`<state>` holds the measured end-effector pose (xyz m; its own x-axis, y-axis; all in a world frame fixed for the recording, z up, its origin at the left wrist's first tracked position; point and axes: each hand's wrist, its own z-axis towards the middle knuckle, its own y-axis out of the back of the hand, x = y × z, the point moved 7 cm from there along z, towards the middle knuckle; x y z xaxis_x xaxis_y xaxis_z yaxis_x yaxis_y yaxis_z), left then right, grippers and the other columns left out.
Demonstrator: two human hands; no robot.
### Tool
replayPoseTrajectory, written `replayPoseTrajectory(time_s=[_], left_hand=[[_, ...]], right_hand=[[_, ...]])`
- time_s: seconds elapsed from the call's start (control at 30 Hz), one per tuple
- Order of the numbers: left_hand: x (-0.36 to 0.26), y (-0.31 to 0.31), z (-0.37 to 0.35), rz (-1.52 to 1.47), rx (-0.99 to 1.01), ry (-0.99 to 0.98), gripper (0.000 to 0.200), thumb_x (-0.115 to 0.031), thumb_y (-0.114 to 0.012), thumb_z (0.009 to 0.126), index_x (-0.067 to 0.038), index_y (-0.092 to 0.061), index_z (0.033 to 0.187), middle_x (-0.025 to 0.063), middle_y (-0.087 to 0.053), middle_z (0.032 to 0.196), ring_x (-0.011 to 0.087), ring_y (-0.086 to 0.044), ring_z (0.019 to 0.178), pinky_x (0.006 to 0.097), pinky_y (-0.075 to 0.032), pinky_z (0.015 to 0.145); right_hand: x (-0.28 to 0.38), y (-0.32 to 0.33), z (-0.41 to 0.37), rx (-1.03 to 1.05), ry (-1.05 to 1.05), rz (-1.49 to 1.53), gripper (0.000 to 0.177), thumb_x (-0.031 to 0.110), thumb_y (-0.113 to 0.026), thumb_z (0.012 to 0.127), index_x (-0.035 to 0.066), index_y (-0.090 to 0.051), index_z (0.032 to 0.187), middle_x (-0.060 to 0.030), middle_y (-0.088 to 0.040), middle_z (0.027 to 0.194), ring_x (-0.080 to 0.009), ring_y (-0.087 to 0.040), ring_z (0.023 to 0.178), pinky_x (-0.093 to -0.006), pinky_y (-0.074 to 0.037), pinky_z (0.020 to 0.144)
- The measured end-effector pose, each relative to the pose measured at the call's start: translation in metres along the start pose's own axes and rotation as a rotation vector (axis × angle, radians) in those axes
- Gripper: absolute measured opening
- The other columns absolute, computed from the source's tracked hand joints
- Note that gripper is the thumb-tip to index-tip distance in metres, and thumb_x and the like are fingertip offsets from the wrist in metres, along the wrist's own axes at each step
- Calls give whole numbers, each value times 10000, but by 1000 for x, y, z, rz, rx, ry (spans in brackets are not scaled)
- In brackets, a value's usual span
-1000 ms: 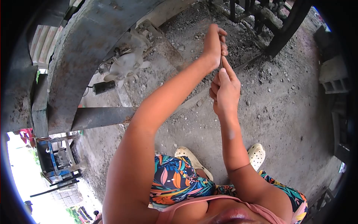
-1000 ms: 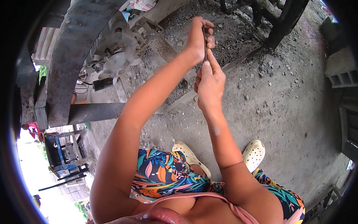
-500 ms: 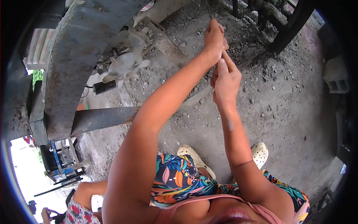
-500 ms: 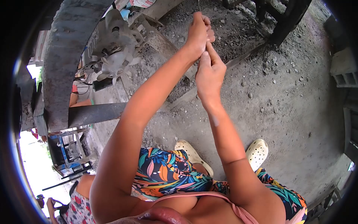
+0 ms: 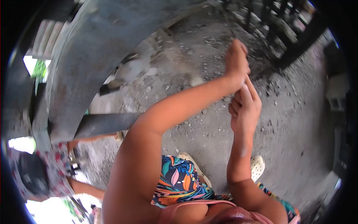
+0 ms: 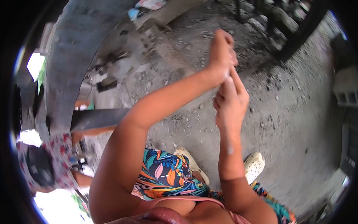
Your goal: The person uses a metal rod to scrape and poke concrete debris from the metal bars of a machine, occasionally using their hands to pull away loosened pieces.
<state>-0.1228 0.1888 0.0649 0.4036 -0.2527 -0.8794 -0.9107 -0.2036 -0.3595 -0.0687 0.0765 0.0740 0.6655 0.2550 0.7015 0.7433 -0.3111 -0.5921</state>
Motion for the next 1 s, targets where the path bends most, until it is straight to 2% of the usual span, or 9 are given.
replayPoseTrajectory(time_s=[0.13,0.17,0.2,0.4,0.47,0.57,0.8,0.87,1.0], left_hand=[[36,17,20,172,-96,-244,250,-373,-407,833,-150,-439,725,-7,-343,595,102,-313,464,267,-282,394],[28,13,14,291,-73,-175,330,-297,-331,908,-40,-479,763,151,-513,734,323,-475,695,419,-380,662],[29,15,13,269,-96,-130,349,-297,-314,910,-35,-482,752,156,-531,736,325,-495,713,429,-379,661],[9,17,-16,367,-64,-112,453,-438,-357,843,-57,-464,624,98,-471,503,229,-452,373,393,-354,380],[-24,21,-39,466,41,-113,461,-433,-389,809,-43,-519,600,76,-435,453,210,-469,382,395,-369,388],[-53,31,-46,580,75,-128,451,-431,-428,786,-41,-541,591,60,-434,454,206,-450,392,389,-360,411],[-58,47,-84,343,65,137,399,-424,-501,752,-37,-578,811,99,-519,754,168,-373,538,370,-324,468],[-58,48,-96,477,128,331,428,-421,-490,755,-47,-600,931,136,-512,841,220,-431,639,403,-362,548],[-64,46,-145,687,226,280,467,-417,-488,750,-68,-618,1033,200,-529,1027,275,-450,757,457,-387,677]], right_hand=[[-15,17,-4,-139,50,-146,327,168,-474,925,34,-533,1217,73,-324,581,-20,-287,436,-192,-225,370],[-17,17,-2,-102,55,-140,337,166,-476,921,31,-525,1226,74,-324,576,-15,-277,437,-191,-222,372],[-18,15,-2,-81,57,-121,237,170,-492,908,35,-582,1080,76,-327,583,-17,-259,430,-195,-202,373],[-25,-5,-45,198,85,25,232,144,-429,941,38,-509,1132,51,-335,631,-39,-288,493,-208,-249,441],[-20,-42,-65,372,79,138,246,144,-415,949,52,-468,1171,41,-365,652,-47,-324,510,-209,-274,460],[-18,-77,-80,569,-74,-182,220,140,-402,953,123,-338,1162,-14,-474,762,-109,-440,578,-254,-348,503],[-13,-67,-73,622,-375,-705,218,82,-431,886,123,-355,1087,-37,-516,713,-131,-481,542,-281,-391,466],[-22,-70,-72,676,-374,-684,190,84,-443,882,121,-373,1055,-38,-519,691,-139,-489,517,-278,-399,451],[-35,-51,-91,723,-339,-638,94,95,-492,842,136,-446,914,-36,-545,730,-135,-504,569,-277,-404,508]])
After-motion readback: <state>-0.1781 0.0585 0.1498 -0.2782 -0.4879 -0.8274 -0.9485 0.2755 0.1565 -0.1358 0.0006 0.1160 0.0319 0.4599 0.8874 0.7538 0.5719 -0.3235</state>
